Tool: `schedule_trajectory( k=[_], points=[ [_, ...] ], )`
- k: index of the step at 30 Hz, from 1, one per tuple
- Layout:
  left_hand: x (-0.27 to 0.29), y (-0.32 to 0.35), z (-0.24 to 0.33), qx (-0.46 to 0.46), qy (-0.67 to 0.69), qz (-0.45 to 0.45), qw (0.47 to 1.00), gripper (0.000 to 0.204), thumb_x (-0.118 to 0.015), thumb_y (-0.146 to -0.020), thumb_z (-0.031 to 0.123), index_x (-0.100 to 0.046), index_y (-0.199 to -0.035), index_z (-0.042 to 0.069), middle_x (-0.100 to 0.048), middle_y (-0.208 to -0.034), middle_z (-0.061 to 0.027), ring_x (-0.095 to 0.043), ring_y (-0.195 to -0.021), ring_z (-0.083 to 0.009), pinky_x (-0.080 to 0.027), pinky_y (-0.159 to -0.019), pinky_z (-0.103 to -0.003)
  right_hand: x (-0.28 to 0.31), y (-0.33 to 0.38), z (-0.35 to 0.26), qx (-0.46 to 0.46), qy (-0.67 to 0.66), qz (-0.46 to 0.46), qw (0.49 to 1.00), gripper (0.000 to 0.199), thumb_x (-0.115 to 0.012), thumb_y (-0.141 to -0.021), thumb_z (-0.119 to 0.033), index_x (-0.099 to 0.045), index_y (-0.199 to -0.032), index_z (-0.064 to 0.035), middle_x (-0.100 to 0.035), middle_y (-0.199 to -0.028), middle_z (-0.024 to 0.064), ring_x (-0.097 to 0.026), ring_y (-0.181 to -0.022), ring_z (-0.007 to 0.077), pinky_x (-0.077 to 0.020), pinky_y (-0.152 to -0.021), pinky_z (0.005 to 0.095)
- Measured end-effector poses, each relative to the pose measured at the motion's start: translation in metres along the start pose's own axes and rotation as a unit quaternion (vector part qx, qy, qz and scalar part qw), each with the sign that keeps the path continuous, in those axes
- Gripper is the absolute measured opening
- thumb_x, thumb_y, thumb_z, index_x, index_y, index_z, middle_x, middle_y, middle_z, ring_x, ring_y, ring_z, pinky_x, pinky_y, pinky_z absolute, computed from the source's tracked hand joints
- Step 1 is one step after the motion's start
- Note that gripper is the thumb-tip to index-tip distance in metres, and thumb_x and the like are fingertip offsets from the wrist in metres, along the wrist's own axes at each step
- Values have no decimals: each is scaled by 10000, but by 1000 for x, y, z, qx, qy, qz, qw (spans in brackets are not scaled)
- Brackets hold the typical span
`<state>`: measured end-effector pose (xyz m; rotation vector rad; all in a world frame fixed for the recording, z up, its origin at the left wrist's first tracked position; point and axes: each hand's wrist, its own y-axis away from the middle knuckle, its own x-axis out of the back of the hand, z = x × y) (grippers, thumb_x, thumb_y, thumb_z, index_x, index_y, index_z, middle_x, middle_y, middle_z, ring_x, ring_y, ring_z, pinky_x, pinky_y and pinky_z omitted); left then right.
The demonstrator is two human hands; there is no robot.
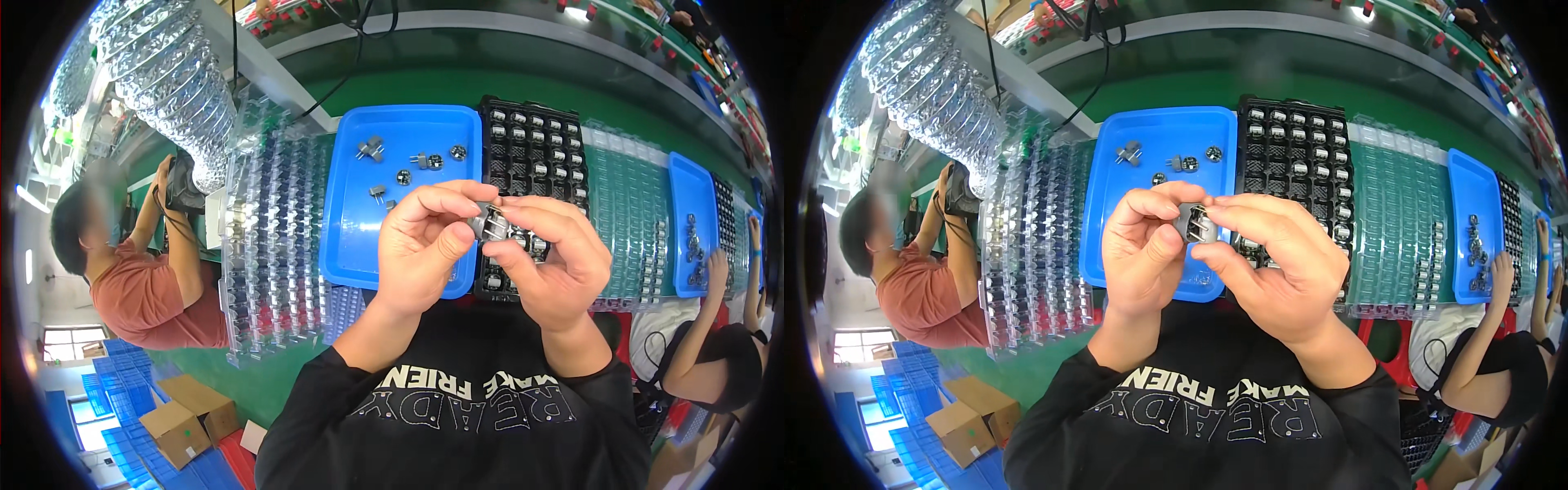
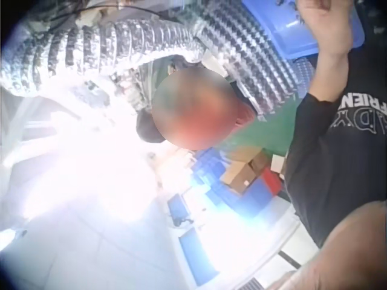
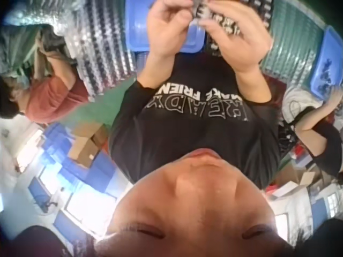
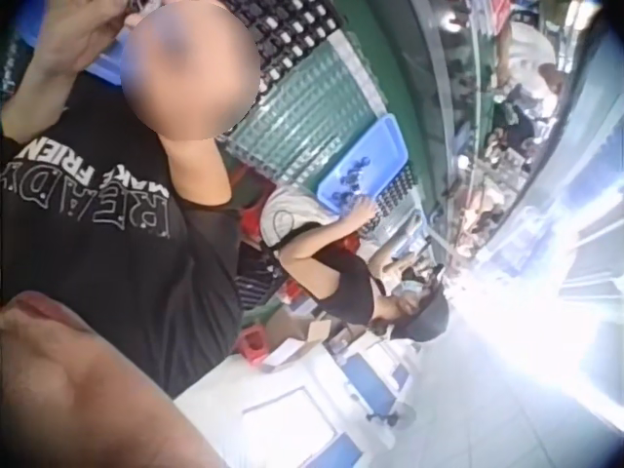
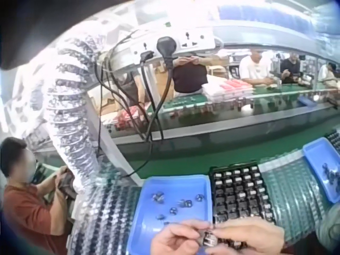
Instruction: Assembling and sorting small electronic components into plastic trays on a production line.
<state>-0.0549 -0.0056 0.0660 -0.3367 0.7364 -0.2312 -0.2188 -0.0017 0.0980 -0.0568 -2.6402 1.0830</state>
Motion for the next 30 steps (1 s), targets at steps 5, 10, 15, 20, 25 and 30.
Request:
schedule_trajectory(
  k=[5, 10, 15, 20, 25, 30],
  points=[
    [1, 1, 0, -16, -38, -9, 999, 187, -711, -944, 60, -615, -1086, -15, -634, -1260, -217, -645, -1151, -264, -533, -994, -396, 0, 4, 1, 6, 18, -2, 1000, 335, -907, -734, -140, -744, -986, 9, -740, -1006, 172, -717, -936, 259, -563, -824, 321],
    [3, 6, -3, -35, -60, -18, 997, 181, -688, -938, -3, -600, -1097, -12, -635, -1243, -212, -642, -1154, -271, -540, -982, -389, -3, 7, 2, 21, 22, -8, 1000, 319, -896, -751, -123, -731, -989, 12, -727, -987, 153, -703, -920, 241, -563, -828, 316],
    [1, 18, -16, -70, -99, -3, 993, 181, -676, -918, -67, -606, -1072, -5, -634, -1203, -183, -627, -1177, -278, -537, -980, -383, -6, 28, 16, -73, -78, 5, 994, 241, -866, -726, -17, -690, -891, -23, -705, -892, 109, -687, -809, 229, -556, -732, 318],
    [17, 32, -18, -33, -350, -19, 936, 234, -723, -857, -51, -670, -1073, 22, -664, -1193, -153, -640, -1163, -304, -519, -979, -404, 12, 47, 36, -282, -148, -107, 942, 143, -763, -813, 40, -669, -919, 23, -648, -967, 98, -631, -885, 149, -522, -766, 284],
    [42, 42, 6, 124, -706, -96, 691, 385, -790, -727, -6, -697, -1097, 46, -689, -1080, -116, -651, -1045, -330, -521, -906, -410, 82, 36, 100, -188, 279, -82, 938, 102, -718, -819, 0, -690, -907, -44, -668, -900, 90, -661, -792, 242, -528, -735, 352],
    [59, 57, -2, 162, -748, -95, 636, 357, -790, -731, 3, -689, -1071, 47, -673, -1016, -134, -653, -957, -364, -524, -852, -436, 83, 25, 133, -132, 433, -204, 868, 48, -693, -835, -67, -686, -882, -69, -643, -903, 99, -658, -886, 311, -545, -765, 426]
  ],
)
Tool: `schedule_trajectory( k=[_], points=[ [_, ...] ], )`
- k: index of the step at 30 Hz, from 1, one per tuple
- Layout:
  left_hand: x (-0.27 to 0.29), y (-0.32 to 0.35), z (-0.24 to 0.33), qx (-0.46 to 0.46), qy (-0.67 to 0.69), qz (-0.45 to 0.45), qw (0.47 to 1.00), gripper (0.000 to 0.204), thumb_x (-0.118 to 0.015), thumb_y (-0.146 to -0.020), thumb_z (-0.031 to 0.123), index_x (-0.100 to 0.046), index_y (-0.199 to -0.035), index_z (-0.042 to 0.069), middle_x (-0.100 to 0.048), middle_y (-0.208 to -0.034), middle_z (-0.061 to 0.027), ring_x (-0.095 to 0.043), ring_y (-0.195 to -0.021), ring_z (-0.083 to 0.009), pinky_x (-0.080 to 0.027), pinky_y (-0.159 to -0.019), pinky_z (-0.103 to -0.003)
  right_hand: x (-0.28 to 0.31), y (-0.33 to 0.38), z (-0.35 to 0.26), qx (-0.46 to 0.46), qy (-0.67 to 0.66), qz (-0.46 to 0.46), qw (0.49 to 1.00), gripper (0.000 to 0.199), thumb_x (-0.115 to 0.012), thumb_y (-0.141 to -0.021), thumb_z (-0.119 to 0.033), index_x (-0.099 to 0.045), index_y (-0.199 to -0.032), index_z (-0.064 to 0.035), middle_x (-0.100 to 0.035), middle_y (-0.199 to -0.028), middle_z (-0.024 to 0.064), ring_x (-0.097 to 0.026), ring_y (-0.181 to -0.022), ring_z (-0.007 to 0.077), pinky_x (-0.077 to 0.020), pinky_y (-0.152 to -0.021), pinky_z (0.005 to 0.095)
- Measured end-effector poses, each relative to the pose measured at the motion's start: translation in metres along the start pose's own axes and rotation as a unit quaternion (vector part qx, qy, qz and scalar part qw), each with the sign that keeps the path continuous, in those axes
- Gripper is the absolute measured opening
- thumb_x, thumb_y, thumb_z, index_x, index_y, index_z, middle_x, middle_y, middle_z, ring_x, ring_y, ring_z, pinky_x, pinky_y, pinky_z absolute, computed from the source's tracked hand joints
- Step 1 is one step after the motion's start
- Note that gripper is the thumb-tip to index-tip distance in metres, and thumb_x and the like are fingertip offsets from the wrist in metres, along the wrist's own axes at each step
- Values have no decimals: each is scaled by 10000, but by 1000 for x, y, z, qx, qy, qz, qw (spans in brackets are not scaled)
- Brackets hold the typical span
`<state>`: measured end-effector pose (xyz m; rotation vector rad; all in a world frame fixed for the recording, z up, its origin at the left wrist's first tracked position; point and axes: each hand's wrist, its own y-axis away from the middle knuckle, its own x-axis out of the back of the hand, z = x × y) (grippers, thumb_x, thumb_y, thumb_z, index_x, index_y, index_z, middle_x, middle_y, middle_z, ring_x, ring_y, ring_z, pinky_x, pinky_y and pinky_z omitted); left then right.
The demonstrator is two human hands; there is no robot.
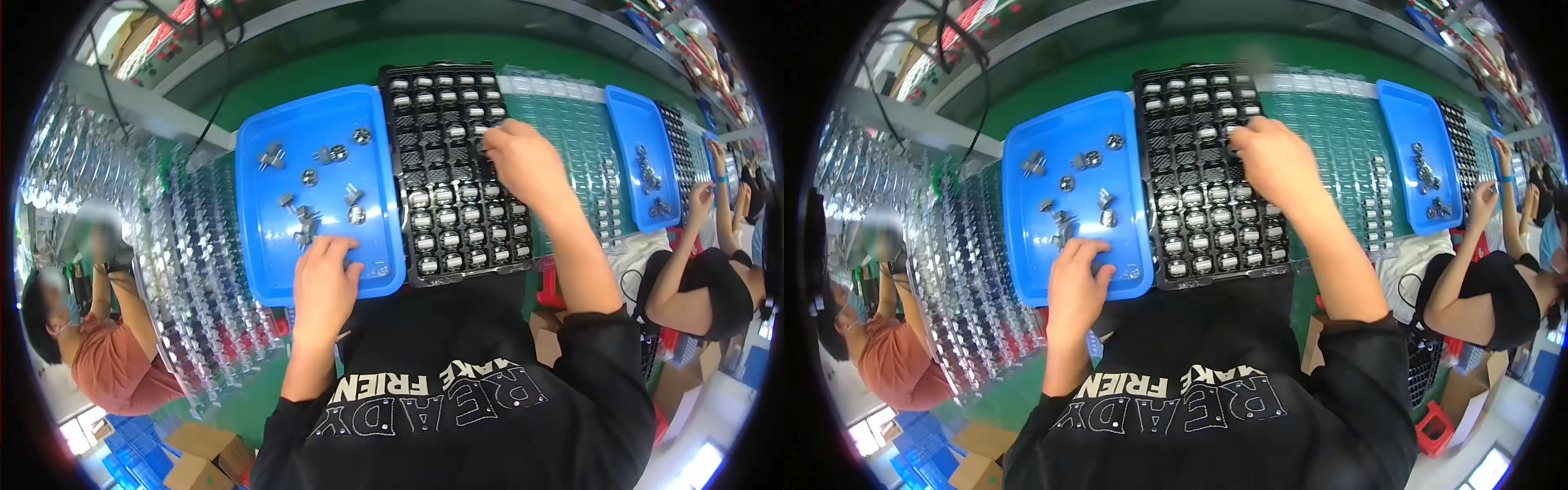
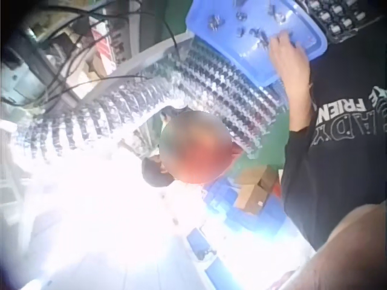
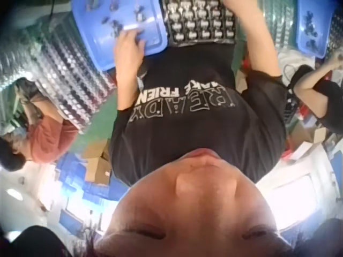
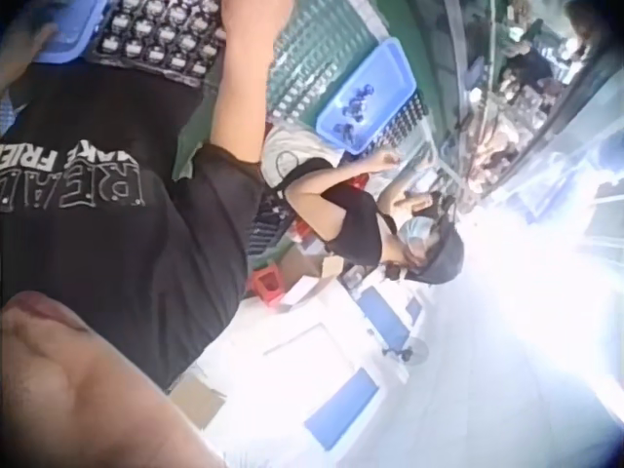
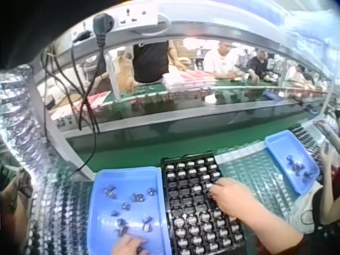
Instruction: Assembling and sorting small electronic components into plastic trays on a production line.
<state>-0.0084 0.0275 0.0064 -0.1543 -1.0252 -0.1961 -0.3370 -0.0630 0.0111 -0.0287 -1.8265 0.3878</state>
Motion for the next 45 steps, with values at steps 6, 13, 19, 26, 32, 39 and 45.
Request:
schedule_trajectory(
  k=[6, 13, 19, 26, 32, 39, 45],
  points=[
    [4, 3, -5, 61, -31, -3, 998, 296, -748, -770, -17, -678, -1054, 24, -678, -1026, -162, -683, -908, -335, -541, -818, -397, 16, -7, 22, -48, -79, -35, 995, 139, -717, -825, -115, -730, -948, -52, -706, -982, 141, -681, -980, 337, -556, -847, 425],
    [21, -11, -9, 60, 185, 78, 978, 192, -628, -873, -103, -677, -1026, 1, -664, -1006, -80, -688, -873, -160, -545, -755, -284, 57, 58, 195, -348, 50, 66, 934, 293, -827, -774, -209, -716, -977, -30, -743, -898, 175, -731, -862, 323, -561, -770, 416],
    [14, -13, -12, 142, 506, -16, 851, 147, -580, -955, -41, -649, -1080, -1, -604, -1098, -84, -670, -814, -164, -590, -678, -280, 37, 79, 202, -370, -49, 68, 925, 135, -766, -809, -117, -713, -898, -31, -730, -806, 122, -707, -757, 214, -556, -739, 347],
    [13, -8, 0, 143, 665, 41, 732, 363, -634, -985, 86, -546, -1329, 8, -597, -1318, -169, -654, -865, -200, -592, -842, -376, 37, 91, 214, -285, -104, 28, 952, 120, -690, -844, -74, -730, -951, -39, -696, -769, 93, -655, -716, 193, -532, -704, 344],
    [17, -44, 10, 97, 832, -17, 546, 397, -633, -1000, 131, -546, -1381, 58, -585, -1377, -178, -606, -955, -185, -531, -858, -309, 50, 81, 215, -294, -61, 80, 951, 146, -639, -970, -69, -681, -1099, -15, -699, -956, 72, -651, -797, 122, -535, -734, 278],
    [16, -43, 26, 33, 805, -76, 588, 334, -678, -954, 65, -611, -1282, 51, -628, -1285, -130, -653, -1072, -192, -557, -879, -321, 38, 36, -15, -137, -555, 144, 808, 163, -657, -963, -26, -684, -1118, 17, -715, -991, 86, -682, -822, 120, -553, -750, 243],
    [12, -33, 35, -38, 747, -38, 662, 413, -690, -933, 46, -574, -1320, -39, -647, -1278, -177, -663, -1126, -232, -565, -929, -372, 40, 42, -127, 20, -514, 84, 853, 293, -750, -803, 134, -700, -1080, 53, -708, -999, 124, -697, -881, 156, -576, -793, 263]
  ],
)
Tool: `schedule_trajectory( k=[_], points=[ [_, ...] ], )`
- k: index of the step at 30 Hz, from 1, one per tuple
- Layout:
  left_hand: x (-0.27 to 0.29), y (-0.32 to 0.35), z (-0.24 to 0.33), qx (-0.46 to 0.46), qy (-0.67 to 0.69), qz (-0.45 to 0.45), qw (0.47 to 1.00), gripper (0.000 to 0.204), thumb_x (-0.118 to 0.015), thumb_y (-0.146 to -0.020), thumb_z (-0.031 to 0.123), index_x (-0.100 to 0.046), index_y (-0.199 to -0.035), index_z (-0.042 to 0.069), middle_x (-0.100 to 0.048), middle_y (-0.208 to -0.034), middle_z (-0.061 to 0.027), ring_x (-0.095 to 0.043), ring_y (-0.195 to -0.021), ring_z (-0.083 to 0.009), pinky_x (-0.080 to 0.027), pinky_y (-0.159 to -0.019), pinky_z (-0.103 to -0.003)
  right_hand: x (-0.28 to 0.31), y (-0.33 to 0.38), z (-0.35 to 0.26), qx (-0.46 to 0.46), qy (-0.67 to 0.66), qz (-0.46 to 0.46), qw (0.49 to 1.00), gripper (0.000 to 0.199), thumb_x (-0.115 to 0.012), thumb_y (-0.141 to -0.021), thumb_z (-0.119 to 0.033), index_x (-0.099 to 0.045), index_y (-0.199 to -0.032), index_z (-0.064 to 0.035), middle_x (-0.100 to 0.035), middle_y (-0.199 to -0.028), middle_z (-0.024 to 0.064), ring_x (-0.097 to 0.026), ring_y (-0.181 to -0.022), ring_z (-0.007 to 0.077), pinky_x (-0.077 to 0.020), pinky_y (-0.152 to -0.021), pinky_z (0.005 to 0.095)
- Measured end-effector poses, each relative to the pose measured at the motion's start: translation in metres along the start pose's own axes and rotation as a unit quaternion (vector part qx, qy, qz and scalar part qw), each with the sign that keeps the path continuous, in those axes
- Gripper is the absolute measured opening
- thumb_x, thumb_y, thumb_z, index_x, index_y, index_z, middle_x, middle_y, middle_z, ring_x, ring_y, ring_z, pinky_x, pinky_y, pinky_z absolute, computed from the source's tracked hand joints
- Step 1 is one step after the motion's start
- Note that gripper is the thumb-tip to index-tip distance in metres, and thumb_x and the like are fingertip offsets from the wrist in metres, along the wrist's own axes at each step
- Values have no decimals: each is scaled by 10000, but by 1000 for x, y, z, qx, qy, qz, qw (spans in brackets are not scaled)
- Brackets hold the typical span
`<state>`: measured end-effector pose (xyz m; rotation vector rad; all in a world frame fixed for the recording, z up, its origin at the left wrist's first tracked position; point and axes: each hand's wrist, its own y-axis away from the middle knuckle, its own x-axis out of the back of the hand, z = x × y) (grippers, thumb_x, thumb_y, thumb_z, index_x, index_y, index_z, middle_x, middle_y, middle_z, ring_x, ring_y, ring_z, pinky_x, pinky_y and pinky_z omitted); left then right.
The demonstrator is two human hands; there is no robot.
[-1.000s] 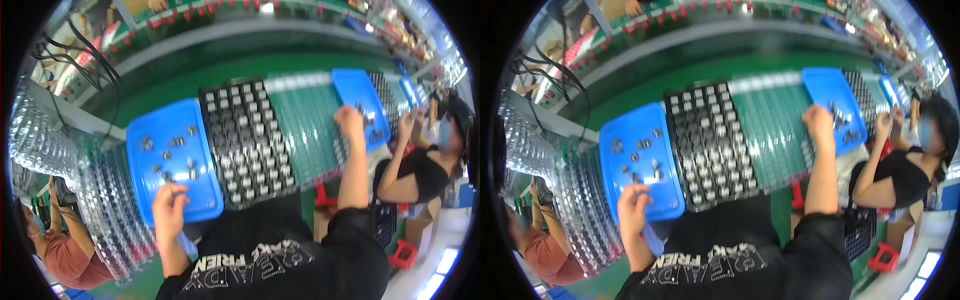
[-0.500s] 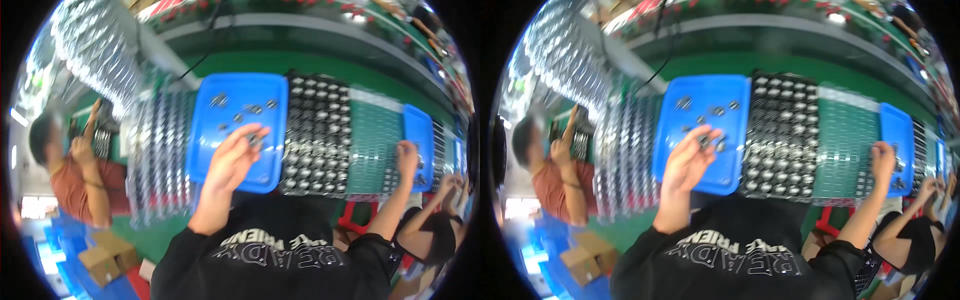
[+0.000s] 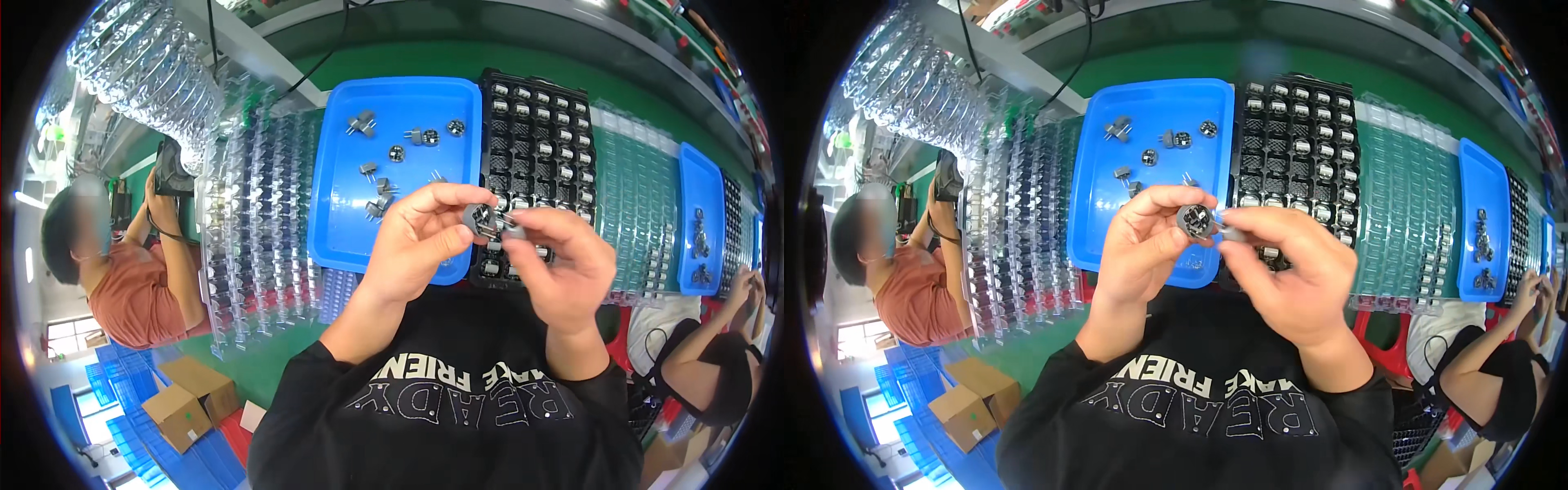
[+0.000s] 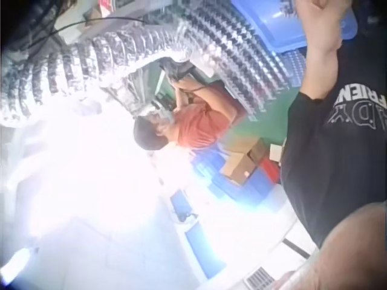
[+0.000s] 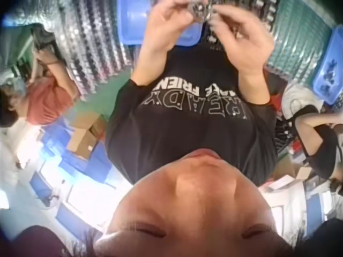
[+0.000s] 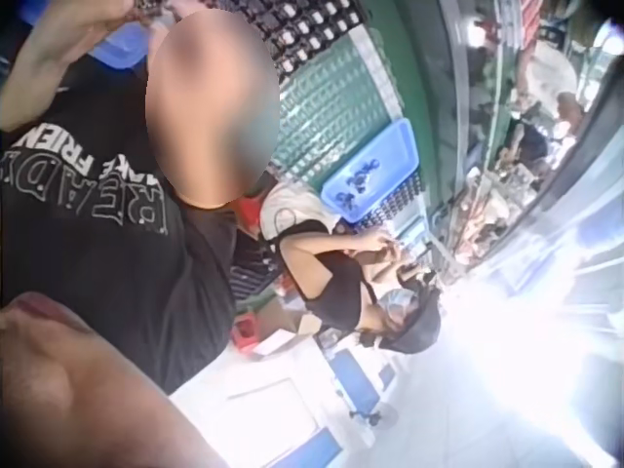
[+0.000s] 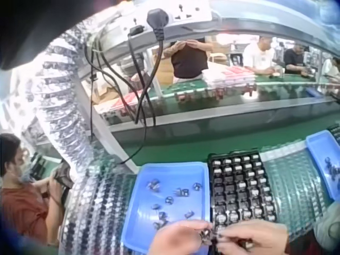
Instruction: Assembling and sorting small electronic components into plastic trays on a production line.
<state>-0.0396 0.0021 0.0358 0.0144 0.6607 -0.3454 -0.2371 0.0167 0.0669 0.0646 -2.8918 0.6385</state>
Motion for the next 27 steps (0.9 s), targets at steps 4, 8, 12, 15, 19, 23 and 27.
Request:
schedule_trajectory(
  k=[4, 8, 12, 15, 19, 23, 27],
  points=[
    [-10, 2, 4, -25, -7, -1, 1000, 378, -696, -945, 45, -593, -1296, -51, -656, -1263, -143, -649, -1117, -192, -538, -964, -347, -8, -15, -7, 119, 91, 1, 989, 310, -856, -717, 29, -749, -1006, 10, -712, -910, 103, -688, -829, 195, -549, -724, 284],
    [-4, 4, 4, -27, -24, -2, 999, 375, -684, -944, 28, -591, -1296, -57, -659, -1258, -161, -649, -1137, -217, -526, -990, -364, -10, -18, -5, 134, 102, -5, 986, 312, -862, -718, -1, -760, -1013, -19, -716, -910, 102, -692, -781, 193, -566, -671, 285],
    [-3, 4, 2, -28, -33, -1, 999, 383, -672, -942, 23, -580, -1302, -70, -657, -1256, -178, -651, -1150, -246, -520, -1005, -391, -10, -18, -3, 128, 96, -13, 987, 300, -859, -726, -14, -760, -1010, -19, -715, -906, 105, -692, -782, 205, -566, -675, 292],
    [0, 5, 4, -27, -61, 5, 998, 381, -674, -942, 22, -582, -1299, -70, -659, -1249, -180, -650, -1152, -246, -517, -1005, -388, -10, -16, 1, 127, 89, -23, 988, 292, -859, -735, -26, -759, -1009, -16, -716, -904, 104, -691, -786, 209, -566, -679, 298],
    [2, 6, 7, -9, -62, -2, 998, 384, -685, -937, 32, -586, -1293, -71, -661, -1244, -179, -651, -1149, -241, -518, -999, -378, -14, -15, 3, 124, 84, -10, 989, 298, -863, -735, -42, -760, -1014, -23, -709, -905, 100, -690, -786, 212, -568, -679, 301],
    [2, 6, 5, -17, -49, 1, 999, 372, -698, -929, 20, -608, -1280, -67, -670, -1233, -159, -658, -1120, -216, -527, -979, -350, -15, -13, 3, 128, 87, -6, 988, 311, -869, -724, -56, -763, -1016, -32, -705, -906, 97, -688, -787, 209, -568, -661, 297],
    [2, 5, 3, -29, -50, 8, 998, 363, -704, -923, -2, -627, -1273, -61, -677, -1227, -142, -653, -1113, -195, -525, -977, -332, -14, -10, 7, 120, 89, -14, 989, 330, -884, -718, -62, -754, -1017, -9, -727, -922, 106, -689, -819, 223, -555, -707, 305]
  ],
)
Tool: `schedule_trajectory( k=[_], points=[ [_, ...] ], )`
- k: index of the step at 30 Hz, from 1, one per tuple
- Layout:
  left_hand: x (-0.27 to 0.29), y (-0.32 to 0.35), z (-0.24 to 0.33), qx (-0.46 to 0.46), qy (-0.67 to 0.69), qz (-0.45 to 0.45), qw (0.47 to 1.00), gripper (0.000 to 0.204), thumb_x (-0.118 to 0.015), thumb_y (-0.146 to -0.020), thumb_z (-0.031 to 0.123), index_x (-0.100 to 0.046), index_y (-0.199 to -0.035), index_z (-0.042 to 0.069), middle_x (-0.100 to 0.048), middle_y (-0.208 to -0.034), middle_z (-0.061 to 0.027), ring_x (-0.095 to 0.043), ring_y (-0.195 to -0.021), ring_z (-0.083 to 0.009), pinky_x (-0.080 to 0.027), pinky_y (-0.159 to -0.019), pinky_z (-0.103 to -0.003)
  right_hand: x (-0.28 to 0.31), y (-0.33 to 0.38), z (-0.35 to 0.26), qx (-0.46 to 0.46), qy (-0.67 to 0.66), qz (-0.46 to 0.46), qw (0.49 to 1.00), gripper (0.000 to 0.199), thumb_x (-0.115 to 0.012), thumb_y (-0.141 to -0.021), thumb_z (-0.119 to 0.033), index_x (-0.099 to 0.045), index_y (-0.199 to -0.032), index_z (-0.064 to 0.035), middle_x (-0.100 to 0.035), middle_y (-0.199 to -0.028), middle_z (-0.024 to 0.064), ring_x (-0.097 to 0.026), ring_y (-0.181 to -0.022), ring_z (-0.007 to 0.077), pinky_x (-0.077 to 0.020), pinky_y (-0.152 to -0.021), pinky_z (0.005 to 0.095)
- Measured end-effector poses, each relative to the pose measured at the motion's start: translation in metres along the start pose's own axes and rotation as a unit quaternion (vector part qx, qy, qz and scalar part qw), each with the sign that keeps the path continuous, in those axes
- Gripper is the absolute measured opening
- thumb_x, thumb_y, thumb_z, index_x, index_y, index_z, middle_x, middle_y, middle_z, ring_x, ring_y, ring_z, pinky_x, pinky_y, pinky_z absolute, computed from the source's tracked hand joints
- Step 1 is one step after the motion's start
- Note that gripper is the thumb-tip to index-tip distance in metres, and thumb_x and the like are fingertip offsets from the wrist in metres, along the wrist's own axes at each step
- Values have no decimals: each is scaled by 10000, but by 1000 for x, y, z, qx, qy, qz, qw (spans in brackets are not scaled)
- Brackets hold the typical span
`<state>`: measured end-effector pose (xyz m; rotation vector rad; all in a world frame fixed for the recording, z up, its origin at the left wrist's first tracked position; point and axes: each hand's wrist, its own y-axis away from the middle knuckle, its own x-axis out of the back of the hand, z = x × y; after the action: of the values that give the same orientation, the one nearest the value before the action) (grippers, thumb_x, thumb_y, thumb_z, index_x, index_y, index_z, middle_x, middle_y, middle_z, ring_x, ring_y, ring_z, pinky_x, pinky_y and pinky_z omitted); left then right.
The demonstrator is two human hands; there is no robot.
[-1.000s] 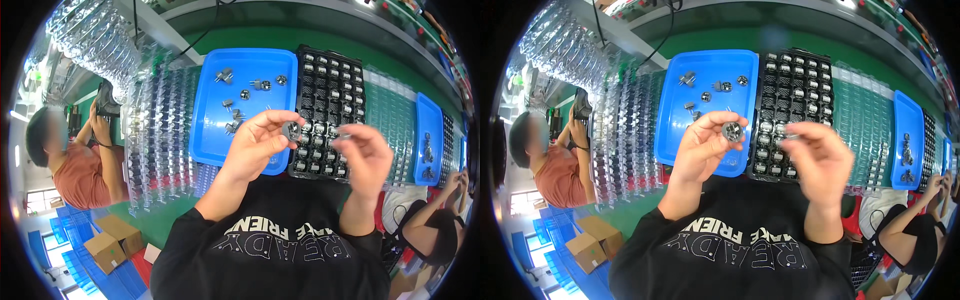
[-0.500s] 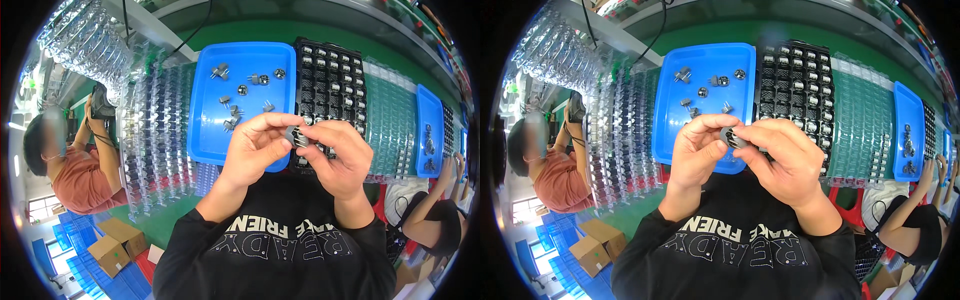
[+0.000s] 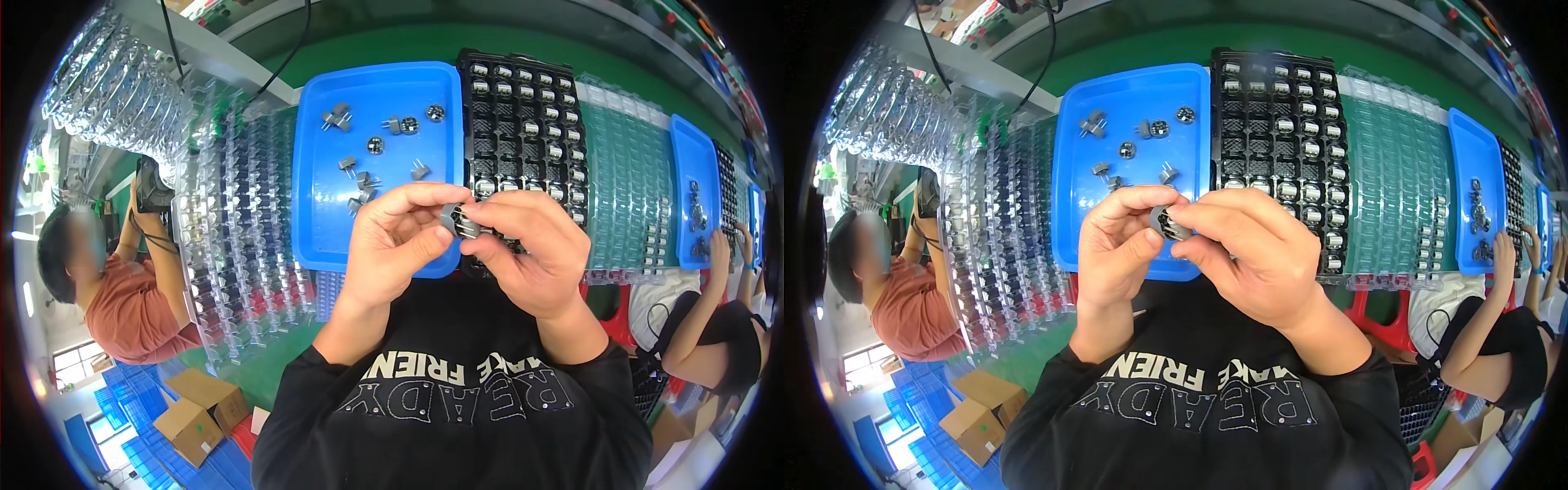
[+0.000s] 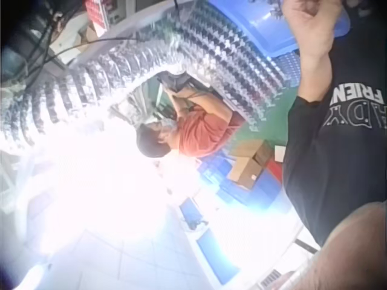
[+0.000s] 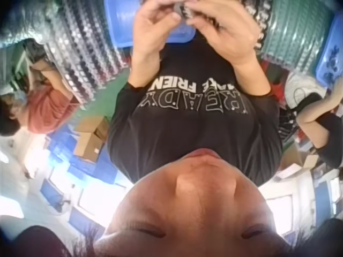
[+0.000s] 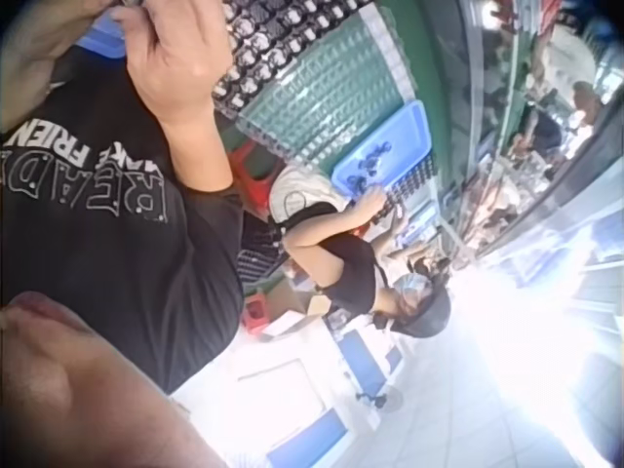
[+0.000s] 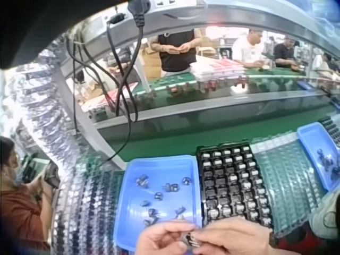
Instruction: Assembling and sorting small electronic components into plastic trays on a production line.
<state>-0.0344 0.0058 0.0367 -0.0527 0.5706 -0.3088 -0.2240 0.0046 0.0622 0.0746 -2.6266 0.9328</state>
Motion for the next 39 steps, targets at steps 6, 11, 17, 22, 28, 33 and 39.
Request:
schedule_trajectory(
  k=[6, 11, 17, 22, 28, 33, 39],
  points=[
    [-1, -1, -2, -2, -8, -13, 1000, 350, -676, -915, -42, -630, -1262, -63, -658, -1255, -140, -640, -1134, -199, -516, -981, -330, -2, 1, 4, 21, 15, 20, 999, 319, -882, -713, -60, -758, -1003, -12, -719, -913, 97, -685, -800, 217, -558, -687, 310],
    [1, 0, -10, -7, -42, -10, 999, 359, -678, -897, -67, -633, -1253, -61, -646, -1258, -146, -624, -1163, -209, -514, -994, -348, -3, 7, 8, -3, 18, 26, 1000, 306, -873, -715, -41, -758, -998, -19, -724, -906, 100, -693, -797, 210, -568, -678, 294],
    [-13, -4, -22, -35, -152, 50, 986, 385, -724, -863, -80, -639, -1238, -46, -635, -1247, -148, -620, -1178, -220, -541, -987, -358, 7, 10, 24, -118, -91, 3, 989, 132, -814, -792, -31, -698, -855, -20, -734, -935, 118, -715, -849, 231, -568, -747, 312],
    [5, -45, -15, -87, -707, 3, 701, 553, -791, -756, 24, -659, -1290, 86, -645, -1251, -151, -637, -1096, -351, -516, -956, -411, 41, -7, 72, -128, 220, -59, 965, 103, -741, -801, -12, -660, -859, -35, -661, -906, 112, -664, -870, 307, -549, -755, 389],
    [26, -56, -31, 40, -759, -7, 650, 398, -796, -746, 62, -699, -1131, 43, -660, -1120, -168, -625, -1045, -388, -504, -911, -464, 48, -17, 126, -103, 395, -173, 896, 93, -690, -814, -95, -667, -899, -66, -616, -916, 110, -657, -930, 323, -569, -763, 445],
    [21, -37, -22, -17, -796, 2, 605, 367, -795, -729, 43, -681, -1078, 30, -664, -1023, -187, -647, -953, -392, -523, -842, -446, 90, -4, 113, -156, 294, -133, 933, 164, -738, -817, -124, -712, -967, -65, -646, -968, 120, -655, -1004, 332, -551, -855, 446],
    [42, -31, -30, 2, -737, 71, 673, 302, -685, -827, -23, -677, -1126, 16, -680, -990, -167, -668, -866, -326, -533, -778, -405, 238, 56, 142, -445, 432, 109, 777, 290, -806, -773, -141, -714, -1034, -54, -696, -1009, 235, -663, -990, 415, -525, -898, 481]
  ],
)
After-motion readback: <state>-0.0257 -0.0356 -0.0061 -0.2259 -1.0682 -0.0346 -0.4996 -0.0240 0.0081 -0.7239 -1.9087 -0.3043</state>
